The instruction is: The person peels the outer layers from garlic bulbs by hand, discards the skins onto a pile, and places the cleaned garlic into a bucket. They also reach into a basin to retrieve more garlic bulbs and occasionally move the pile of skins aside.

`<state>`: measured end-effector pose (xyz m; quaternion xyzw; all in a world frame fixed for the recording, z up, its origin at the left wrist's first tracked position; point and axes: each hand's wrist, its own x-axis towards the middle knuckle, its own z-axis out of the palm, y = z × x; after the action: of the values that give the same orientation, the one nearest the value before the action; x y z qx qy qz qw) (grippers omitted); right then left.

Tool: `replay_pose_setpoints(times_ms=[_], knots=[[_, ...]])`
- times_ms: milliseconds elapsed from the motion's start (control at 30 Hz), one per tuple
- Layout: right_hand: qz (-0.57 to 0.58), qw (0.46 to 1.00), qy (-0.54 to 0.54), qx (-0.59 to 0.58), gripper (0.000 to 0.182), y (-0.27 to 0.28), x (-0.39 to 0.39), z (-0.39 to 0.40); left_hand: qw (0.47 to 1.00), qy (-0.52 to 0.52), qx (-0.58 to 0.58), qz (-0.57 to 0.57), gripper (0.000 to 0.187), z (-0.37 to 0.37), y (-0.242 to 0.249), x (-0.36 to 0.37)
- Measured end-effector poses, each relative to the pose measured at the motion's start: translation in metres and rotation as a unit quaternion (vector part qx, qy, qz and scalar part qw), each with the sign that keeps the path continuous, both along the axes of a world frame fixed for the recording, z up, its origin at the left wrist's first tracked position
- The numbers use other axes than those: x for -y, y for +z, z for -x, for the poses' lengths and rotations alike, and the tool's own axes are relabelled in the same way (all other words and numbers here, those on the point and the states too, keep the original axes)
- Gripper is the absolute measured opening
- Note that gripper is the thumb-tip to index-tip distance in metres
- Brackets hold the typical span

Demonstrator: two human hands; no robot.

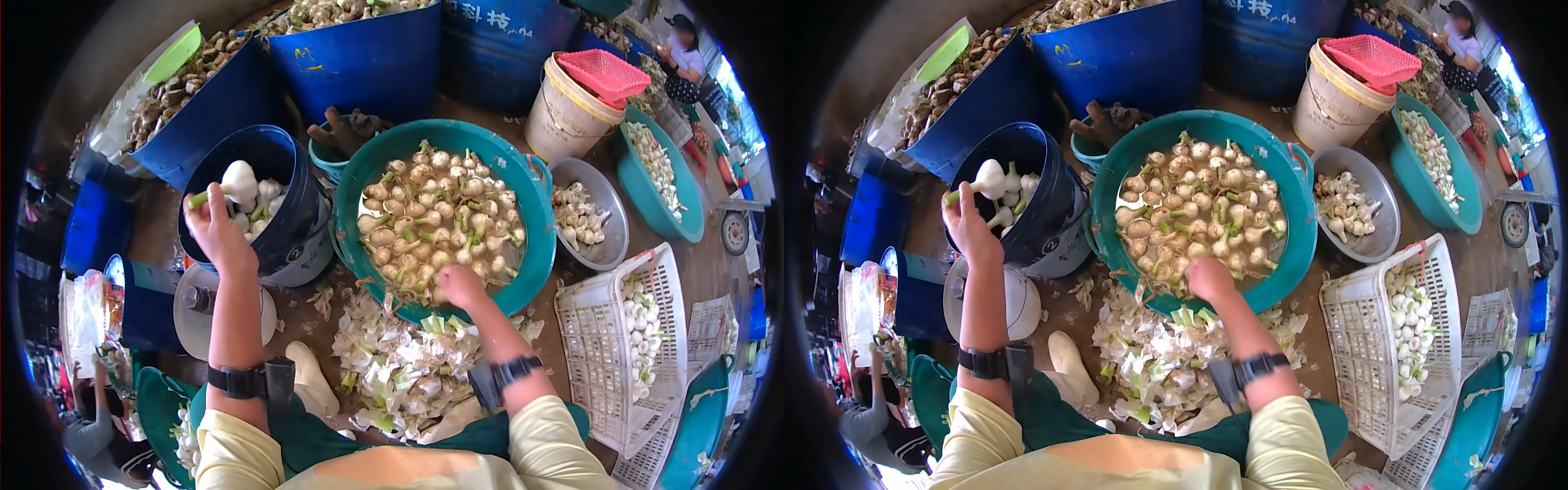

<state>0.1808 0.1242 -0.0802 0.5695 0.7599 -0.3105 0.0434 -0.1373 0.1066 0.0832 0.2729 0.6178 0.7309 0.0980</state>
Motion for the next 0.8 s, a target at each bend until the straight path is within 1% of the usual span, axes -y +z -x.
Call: replay_pose_setpoints(times_ms=[33,67,100,133,167,233,267,333,367,400,433,467,500,533,567,600,633,667,700,733,767,800], knots=[[-0.026,0.997,-0.076,0.022,0.024,-0.046,-0.013,-0.006,0.997,0.067,0.006,-0.043,0.058,-0.004,-0.003,-0.003],[-0.033,0.997,-0.073,0.021,0.024,-0.082,-0.015,-0.004,0.990,0.102,-0.099,-0.010,0.058,-0.015,-0.008,0.002],[-0.043,0.996,-0.077,0.031,0.027,-0.113,-0.012,-0.001,0.988,0.054,-0.144,0.009,0.057,-0.020,-0.025,0.009],[-0.053,0.995,-0.080,0.041,0.031,-0.126,-0.013,0.002,0.982,0.008,-0.188,0.031,0.056,-0.026,-0.042,0.016],[-0.057,0.995,-0.074,0.040,0.031,-0.119,-0.018,0.007,0.974,-0.046,-0.216,0.044,0.054,-0.041,-0.048,0.023],[0.026,0.995,0.022,0.099,0.036,-0.094,-0.018,0.013,0.952,-0.151,-0.248,0.092,0.053,-0.069,-0.060,0.035],[0.025,0.994,0.026,0.099,0.036,-0.078,-0.017,0.014,0.938,-0.204,-0.251,0.125,0.054,-0.078,-0.068,0.041],[-0.012,1.000,0.015,0.007,0.046,-0.039,-0.013,0.007,0.889,-0.369,-0.206,0.177,0.057,-0.091,-0.108,0.049],[-0.008,0.996,-0.026,-0.081,0.038,-0.010,-0.003,0.005,0.849,-0.416,-0.258,0.198,0.061,-0.102,-0.109,0.055],[-0.009,0.996,-0.029,-0.078,0.038,0.002,0.005,0.005,0.803,-0.461,-0.310,0.216,0.066,-0.114,-0.110,0.062],[0.029,0.968,-0.077,-0.239,0.033,0.009,0.016,0.006,0.812,-0.465,-0.287,0.206,0.070,-0.129,-0.112,0.074],[0.066,0.909,-0.123,-0.392,0.029,0.018,0.027,0.006,0.820,-0.468,-0.263,0.197,0.075,-0.139,-0.113,0.083],[0.096,0.876,-0.137,-0.452,0.027,0.030,0.038,0.009,0.809,-0.475,-0.312,0.152,0.075,-0.141,-0.117,0.085],[0.124,0.837,-0.151,-0.511,0.026,0.044,0.048,0.012,0.808,-0.476,-0.312,0.149,0.075,-0.141,-0.119,0.086],[0.160,0.814,-0.162,-0.534,0.028,0.061,0.057,0.014,0.819,-0.454,-0.330,0.119,0.072,-0.141,-0.117,0.086],[0.157,0.813,-0.163,-0.536,0.028,0.062,0.062,0.014,0.828,-0.431,-0.347,0.089,0.069,-0.140,-0.113,0.086],[0.146,0.800,-0.178,-0.553,0.027,0.062,0.067,0.015,0.825,-0.431,-0.356,0.083,0.062,-0.139,-0.108,0.088],[0.135,0.786,-0.193,-0.571,0.026,0.062,0.071,0.016,0.823,-0.431,-0.360,0.081,0.062,-0.140,-0.098,0.092],[0.138,0.773,-0.199,-0.587,0.025,0.064,0.074,0.016,0.829,-0.513,-0.166,0.149,0.060,-0.141,-0.087,0.098],[0.135,0.772,-0.197,-0.590,0.025,0.065,0.078,0.014,0.794,-0.569,0.035,0.211,0.059,-0.141,-0.079,0.102],[0.169,0.767,-0.204,-0.584,0.024,0.066,0.081,0.011,0.768,-0.599,0.160,0.160,0.051,-0.140,-0.092,0.104],[0.203,0.761,-0.211,-0.579,0.023,0.065,0.083,0.007,0.769,-0.600,0.154,0.159,0.051,-0.137,-0.090,0.108]])
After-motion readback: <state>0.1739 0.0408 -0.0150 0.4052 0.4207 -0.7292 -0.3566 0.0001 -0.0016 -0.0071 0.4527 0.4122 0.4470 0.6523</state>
